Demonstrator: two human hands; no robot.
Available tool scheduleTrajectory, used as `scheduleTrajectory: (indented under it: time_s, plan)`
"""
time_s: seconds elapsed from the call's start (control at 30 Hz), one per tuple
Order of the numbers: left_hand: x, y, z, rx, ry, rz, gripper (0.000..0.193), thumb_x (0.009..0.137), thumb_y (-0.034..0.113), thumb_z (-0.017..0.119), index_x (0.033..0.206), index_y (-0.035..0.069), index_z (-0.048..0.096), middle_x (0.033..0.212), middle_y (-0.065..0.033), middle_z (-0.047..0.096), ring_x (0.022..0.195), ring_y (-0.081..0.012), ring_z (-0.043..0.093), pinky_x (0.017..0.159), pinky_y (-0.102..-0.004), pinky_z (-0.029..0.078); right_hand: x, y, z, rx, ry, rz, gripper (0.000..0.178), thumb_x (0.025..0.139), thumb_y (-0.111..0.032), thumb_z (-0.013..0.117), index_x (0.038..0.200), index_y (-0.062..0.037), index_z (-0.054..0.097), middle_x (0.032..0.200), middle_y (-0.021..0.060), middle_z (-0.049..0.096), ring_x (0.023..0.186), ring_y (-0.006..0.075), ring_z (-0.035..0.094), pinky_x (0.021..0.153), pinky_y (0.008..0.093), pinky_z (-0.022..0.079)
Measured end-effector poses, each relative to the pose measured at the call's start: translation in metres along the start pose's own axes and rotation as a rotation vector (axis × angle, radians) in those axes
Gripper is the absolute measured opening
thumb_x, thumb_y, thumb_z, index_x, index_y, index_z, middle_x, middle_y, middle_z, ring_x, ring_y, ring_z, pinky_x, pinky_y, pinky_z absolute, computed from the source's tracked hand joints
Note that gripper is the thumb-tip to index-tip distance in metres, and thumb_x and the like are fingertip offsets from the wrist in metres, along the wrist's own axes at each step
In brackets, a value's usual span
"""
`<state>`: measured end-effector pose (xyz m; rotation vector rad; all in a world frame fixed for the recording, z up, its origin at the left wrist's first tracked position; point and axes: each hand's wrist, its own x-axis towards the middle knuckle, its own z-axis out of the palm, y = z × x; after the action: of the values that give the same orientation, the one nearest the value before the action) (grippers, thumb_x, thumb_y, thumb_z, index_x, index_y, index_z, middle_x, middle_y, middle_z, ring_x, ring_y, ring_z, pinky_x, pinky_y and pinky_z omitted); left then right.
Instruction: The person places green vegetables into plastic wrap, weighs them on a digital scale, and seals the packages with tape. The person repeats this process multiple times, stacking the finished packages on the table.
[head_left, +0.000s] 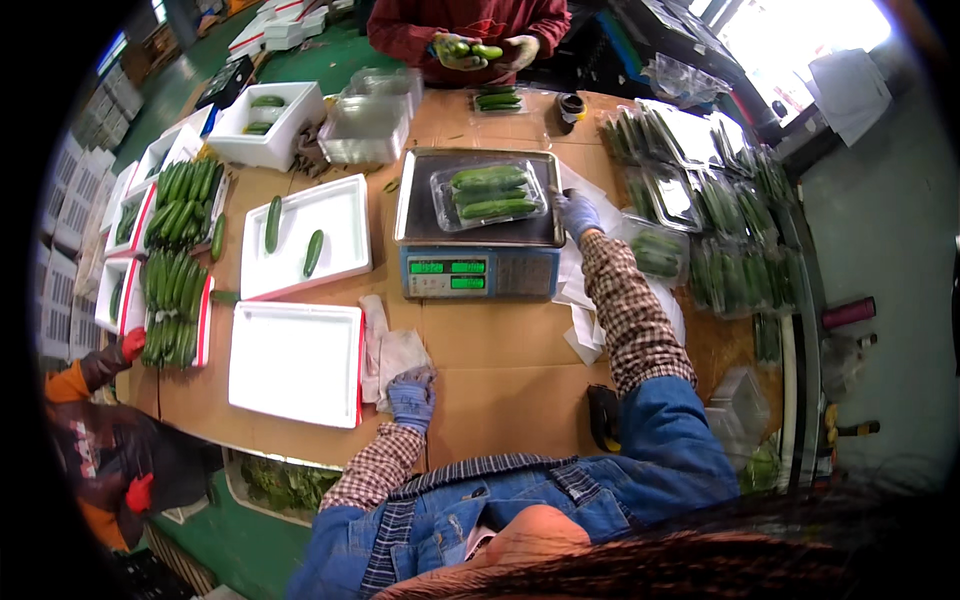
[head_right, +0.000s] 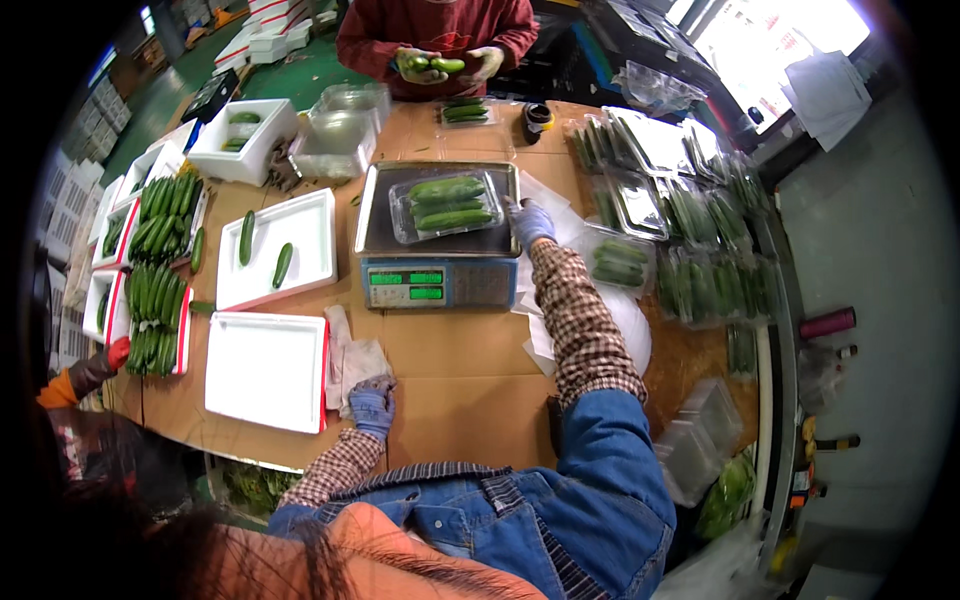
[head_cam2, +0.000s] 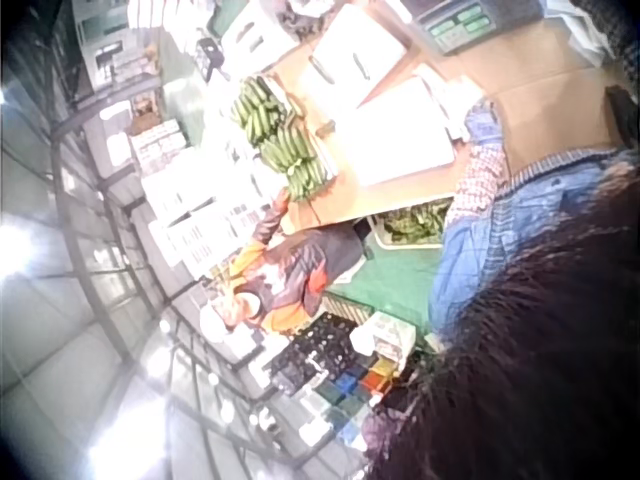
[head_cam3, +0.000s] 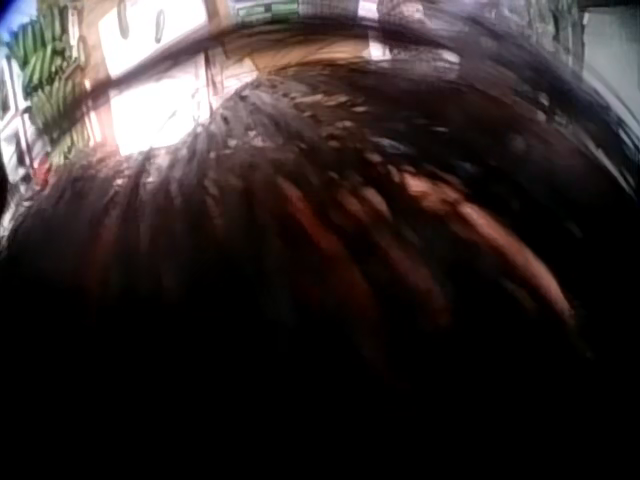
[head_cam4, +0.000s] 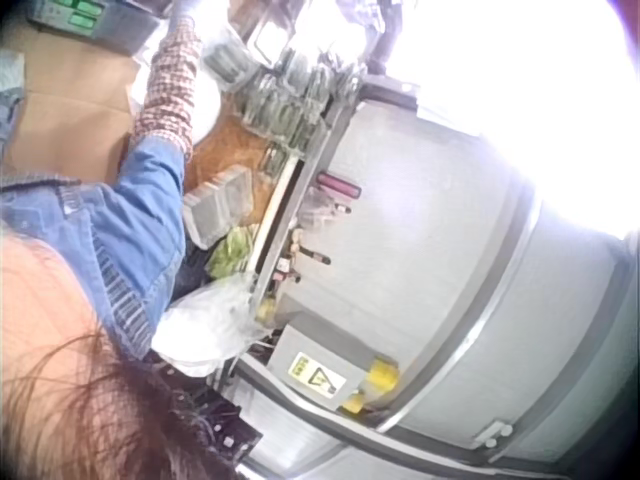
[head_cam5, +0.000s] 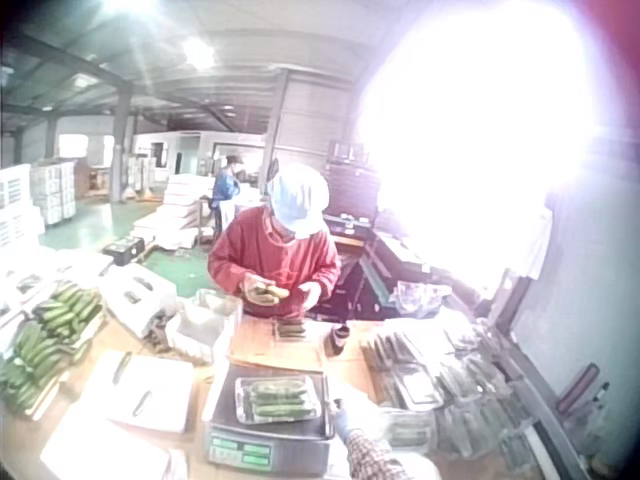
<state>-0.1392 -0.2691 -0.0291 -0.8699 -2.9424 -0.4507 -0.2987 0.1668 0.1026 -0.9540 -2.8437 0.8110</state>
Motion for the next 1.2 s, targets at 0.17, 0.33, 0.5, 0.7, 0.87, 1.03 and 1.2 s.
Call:
scheduleTrajectory:
  time_s: [0.17, 0.33, 0.5, 0.7, 0.87, 1.03, 1.2]
  plan:
    - [0.010, 0.002, -0.001, -0.171, 0.068, 0.097, 0.025, 0.071, 0.017, 0.055, 0.094, 0.014, 0.064, 0.099, -0.0087, 0.065, 0.094, -0.0281, 0.060, 0.082, -0.0423, 0.044, 0.046, -0.002, 0.015, -0.307, -0.307, -0.268, 0.070, 0.088, -0.061, 0.040, 0.108, 0.0025, 0.062, 0.101, 0.0232, 0.063, 0.100, 0.0363, 0.060, 0.082, 0.0409, 0.048]
    - [0.012, 0.008, 0.000, -0.175, 0.115, 0.124, 0.022, 0.069, 0.016, 0.053, 0.087, 0.013, 0.064, 0.094, -0.0083, 0.065, 0.090, -0.0277, 0.060, 0.081, -0.0420, 0.045, -0.003, -0.008, 0.020, 0.603, -0.279, 0.136, 0.075, 0.071, -0.060, 0.068, 0.110, 0.0030, 0.061, 0.097, 0.0161, 0.064, 0.092, 0.0283, 0.061, 0.077, 0.0403, 0.050]
    - [0.026, 0.042, -0.038, -0.182, 0.008, 0.027, 0.021, 0.067, 0.016, 0.053, 0.085, 0.013, 0.063, 0.092, -0.0087, 0.065, 0.085, -0.0286, 0.060, 0.080, -0.0403, 0.045, -0.110, 0.068, -0.020, 1.675, -0.284, 0.227, 0.042, 0.085, -0.027, 0.066, 0.114, 0.0000, 0.052, 0.102, 0.0132, 0.061, 0.091, 0.0228, 0.062, 0.072, 0.0363, 0.056]
    - [0.022, 0.050, -0.042, -0.146, 0.020, -0.012, 0.022, 0.067, 0.012, 0.052, 0.086, 0.012, 0.062, 0.090, -0.0098, 0.064, 0.085, -0.0294, 0.058, 0.081, -0.0405, 0.044, -0.206, 0.196, -0.131, 1.846, 0.421, 0.323, 0.028, 0.085, -0.021, 0.064, 0.105, -0.0026, 0.055, 0.099, 0.0087, 0.060, 0.088, 0.0258, 0.063, 0.074, 0.0414, 0.059]
    - [0.025, 0.054, -0.051, -0.094, 0.067, -0.007, 0.022, 0.067, 0.011, 0.052, 0.087, 0.011, 0.061, 0.089, -0.0103, 0.063, 0.085, -0.0298, 0.057, 0.081, -0.0410, 0.043, -0.181, 0.282, -0.202, 1.747, 1.032, 0.402, 0.035, 0.080, -0.019, 0.071, 0.106, -0.0016, 0.055, 0.095, 0.0106, 0.058, 0.073, 0.0278, 0.065, 0.062, 0.0385, 0.061]
    - [0.023, 0.062, -0.043, -0.068, 0.053, 0.010, 0.022, 0.067, 0.010, 0.052, 0.087, 0.011, 0.060, 0.088, -0.0107, 0.062, 0.084, -0.0302, 0.056, 0.080, -0.0416, 0.042, -0.136, 0.399, -0.253, 1.519, 0.944, 0.536, 0.052, 0.078, -0.027, 0.073, 0.116, -0.0004, 0.051, 0.104, 0.0149, 0.058, 0.087, 0.0279, 0.060, 0.069, 0.0389, 0.054]
    - [0.015, 0.070, -0.052, -0.033, 0.056, -0.032, 0.023, 0.067, 0.010, 0.052, 0.088, 0.010, 0.060, 0.087, -0.0112, 0.061, 0.084, -0.0306, 0.055, 0.080, -0.0421, 0.042, -0.118, 0.323, -0.203, 0.386, 0.721, 0.240, 0.059, 0.078, -0.036, 0.072, 0.117, 0.0022, 0.051, 0.109, 0.0190, 0.060, 0.096, 0.0292, 0.060, 0.084, 0.0356, 0.048]
